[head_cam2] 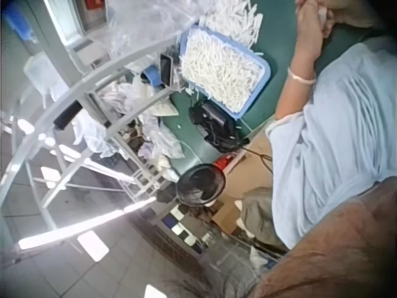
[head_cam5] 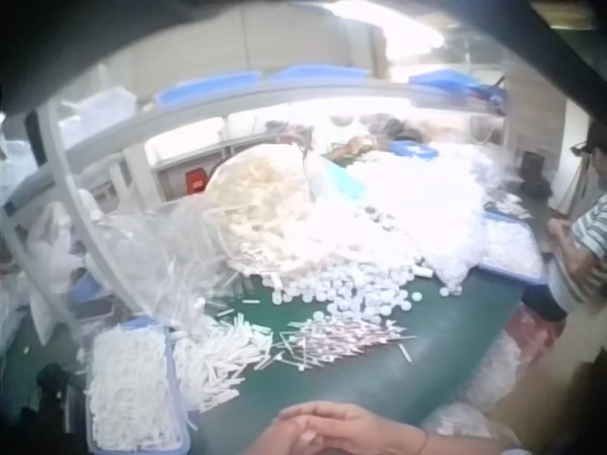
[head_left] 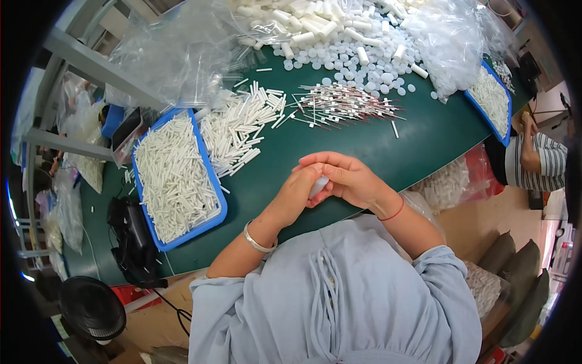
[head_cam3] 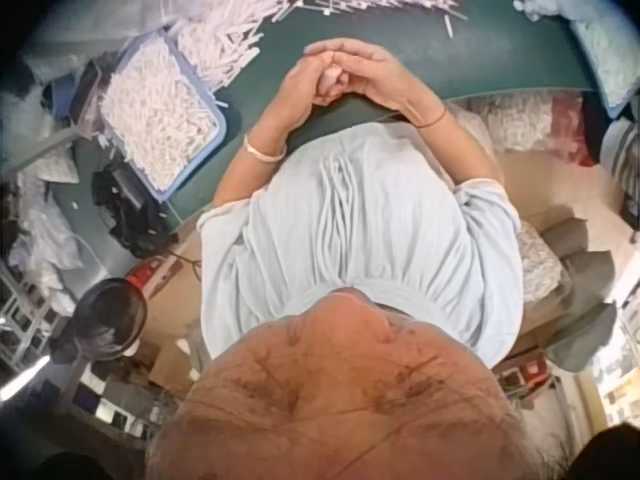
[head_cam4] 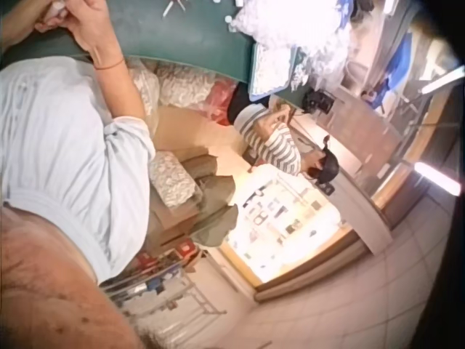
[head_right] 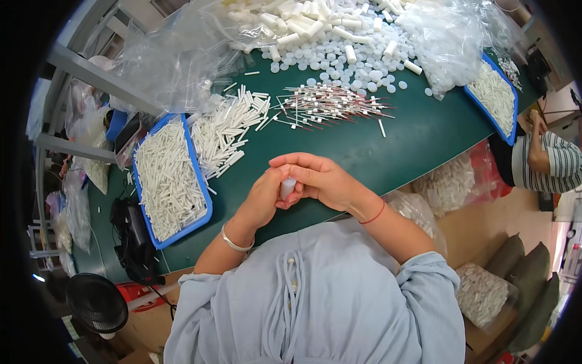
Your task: The person assembles cylindrical components by inserting wire assemblies and tubes into circular caps and wrapping them with foam sleeves by hand.
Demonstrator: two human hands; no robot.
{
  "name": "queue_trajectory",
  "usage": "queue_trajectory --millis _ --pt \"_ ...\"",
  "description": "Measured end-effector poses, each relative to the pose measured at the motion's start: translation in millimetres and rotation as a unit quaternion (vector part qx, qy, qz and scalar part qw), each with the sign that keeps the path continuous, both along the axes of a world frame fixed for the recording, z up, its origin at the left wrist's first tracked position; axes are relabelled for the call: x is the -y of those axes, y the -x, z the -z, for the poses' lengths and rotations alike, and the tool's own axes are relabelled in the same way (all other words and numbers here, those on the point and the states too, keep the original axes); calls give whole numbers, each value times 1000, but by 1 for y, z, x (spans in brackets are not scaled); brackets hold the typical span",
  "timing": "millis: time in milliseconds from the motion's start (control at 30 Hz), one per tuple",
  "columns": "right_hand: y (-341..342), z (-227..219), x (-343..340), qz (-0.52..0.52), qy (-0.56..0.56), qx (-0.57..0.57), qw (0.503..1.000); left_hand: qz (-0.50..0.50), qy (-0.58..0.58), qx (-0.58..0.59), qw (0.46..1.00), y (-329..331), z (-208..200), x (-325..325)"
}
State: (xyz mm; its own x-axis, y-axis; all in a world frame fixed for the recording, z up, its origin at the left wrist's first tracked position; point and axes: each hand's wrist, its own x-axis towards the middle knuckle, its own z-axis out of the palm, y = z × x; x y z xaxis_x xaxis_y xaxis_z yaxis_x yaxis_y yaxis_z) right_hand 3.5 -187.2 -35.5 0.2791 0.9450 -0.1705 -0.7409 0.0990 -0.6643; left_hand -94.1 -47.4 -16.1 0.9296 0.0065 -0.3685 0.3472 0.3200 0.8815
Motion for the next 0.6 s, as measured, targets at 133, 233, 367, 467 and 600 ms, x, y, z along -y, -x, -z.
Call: queue_trajectory --millis 133,233,367,467,600 --pt "5 -2 7 0 1 42 999 2 17 1 1000 4 0 5" --pt "3 -6 11 21 -8 37 999 -26 78 -6 997 -2 -3 14" --pt "6 -12 19 195 -6 335 922 28 249 47 967 -12 -6 14" --pt "14 -31 40 169 33 648 742 -17 261 10 965 -12 1 17" --pt "31 -15 55 200 67 704 678 -9 252 -12 968 -15 7 39"
